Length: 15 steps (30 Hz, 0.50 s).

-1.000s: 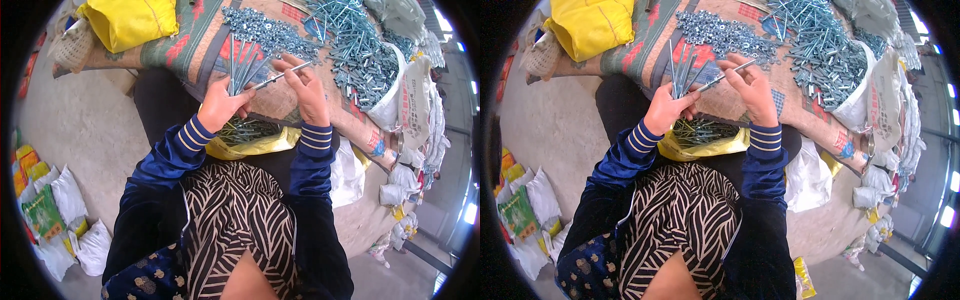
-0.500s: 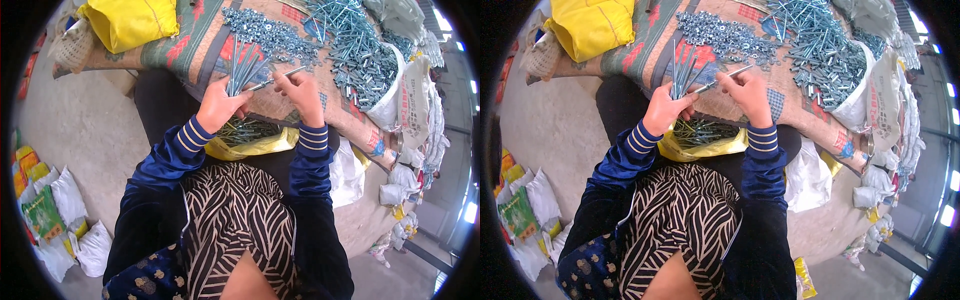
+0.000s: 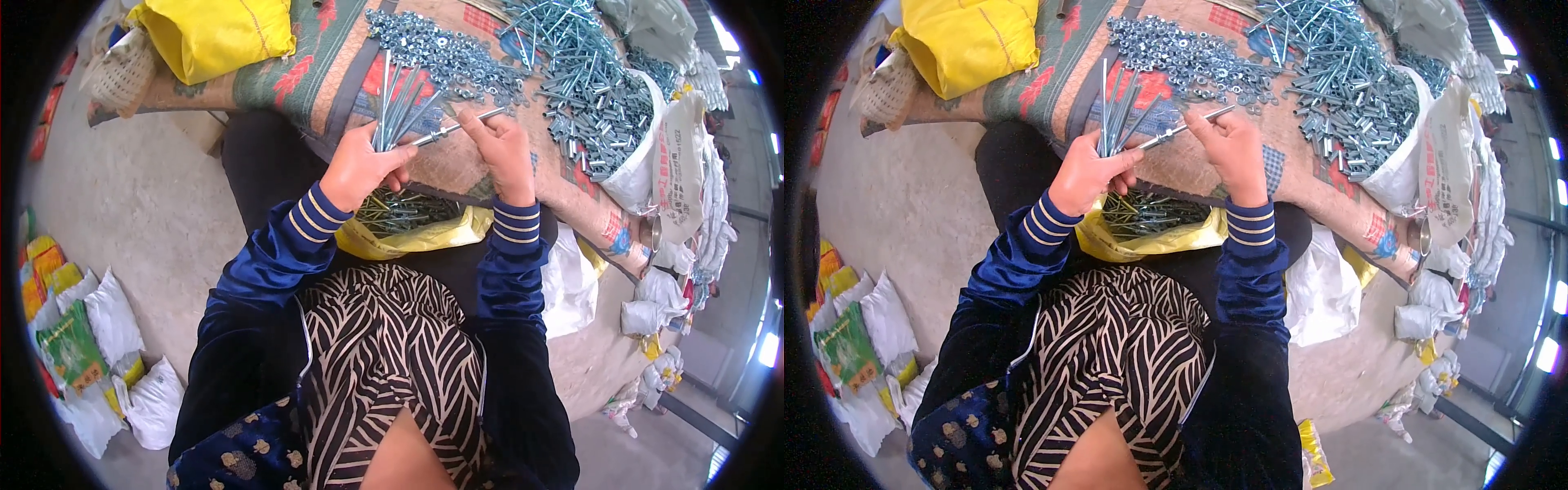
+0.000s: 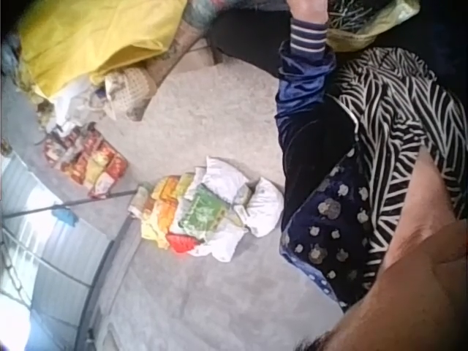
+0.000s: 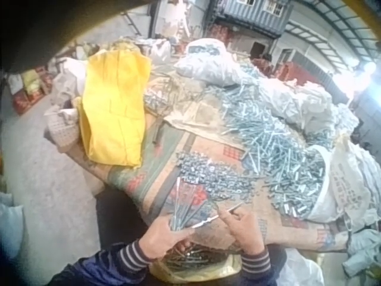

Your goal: The person assembles metal bolts with nuts by hand, then sorts the assembled metal parts.

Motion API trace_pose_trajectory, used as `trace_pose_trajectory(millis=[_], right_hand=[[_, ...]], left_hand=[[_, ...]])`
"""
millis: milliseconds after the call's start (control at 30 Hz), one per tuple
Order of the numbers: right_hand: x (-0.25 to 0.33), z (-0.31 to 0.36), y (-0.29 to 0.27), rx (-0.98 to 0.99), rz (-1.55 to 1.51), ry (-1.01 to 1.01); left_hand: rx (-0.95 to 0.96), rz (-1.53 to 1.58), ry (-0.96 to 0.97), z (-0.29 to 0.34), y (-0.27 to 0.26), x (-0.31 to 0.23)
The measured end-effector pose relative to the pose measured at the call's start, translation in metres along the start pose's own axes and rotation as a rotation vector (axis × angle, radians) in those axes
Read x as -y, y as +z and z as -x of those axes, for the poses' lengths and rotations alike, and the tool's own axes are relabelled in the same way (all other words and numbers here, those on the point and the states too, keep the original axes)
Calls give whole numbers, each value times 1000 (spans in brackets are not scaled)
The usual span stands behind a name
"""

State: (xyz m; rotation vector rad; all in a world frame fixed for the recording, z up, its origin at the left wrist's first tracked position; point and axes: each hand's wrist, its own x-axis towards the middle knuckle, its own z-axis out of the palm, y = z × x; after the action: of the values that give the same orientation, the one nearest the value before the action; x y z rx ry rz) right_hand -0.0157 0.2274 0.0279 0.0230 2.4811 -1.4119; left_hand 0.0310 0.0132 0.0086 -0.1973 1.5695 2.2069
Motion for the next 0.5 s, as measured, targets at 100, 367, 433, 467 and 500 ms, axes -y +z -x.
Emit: trace_pose_trajectory(millis=[100, 367, 433, 467, 500], right_hand=[[13, 5, 26, -143, -625, -248], [-1, 3, 21, -81, -393, -230], [1, 4, 18, -13, -631, -216], [0, 2, 10, 21, -340, -75], [-2, 0, 5, 54, -49, 64]], left_hand=[[22, -12, -15, 1, -2, 1], [15, 15, -36, 2, 0, -2], [14, 2, -23, 3, -1, -3], [17, -18, -42, 2, -1, -2], [20, -39, -61, 2, -2, -1]])
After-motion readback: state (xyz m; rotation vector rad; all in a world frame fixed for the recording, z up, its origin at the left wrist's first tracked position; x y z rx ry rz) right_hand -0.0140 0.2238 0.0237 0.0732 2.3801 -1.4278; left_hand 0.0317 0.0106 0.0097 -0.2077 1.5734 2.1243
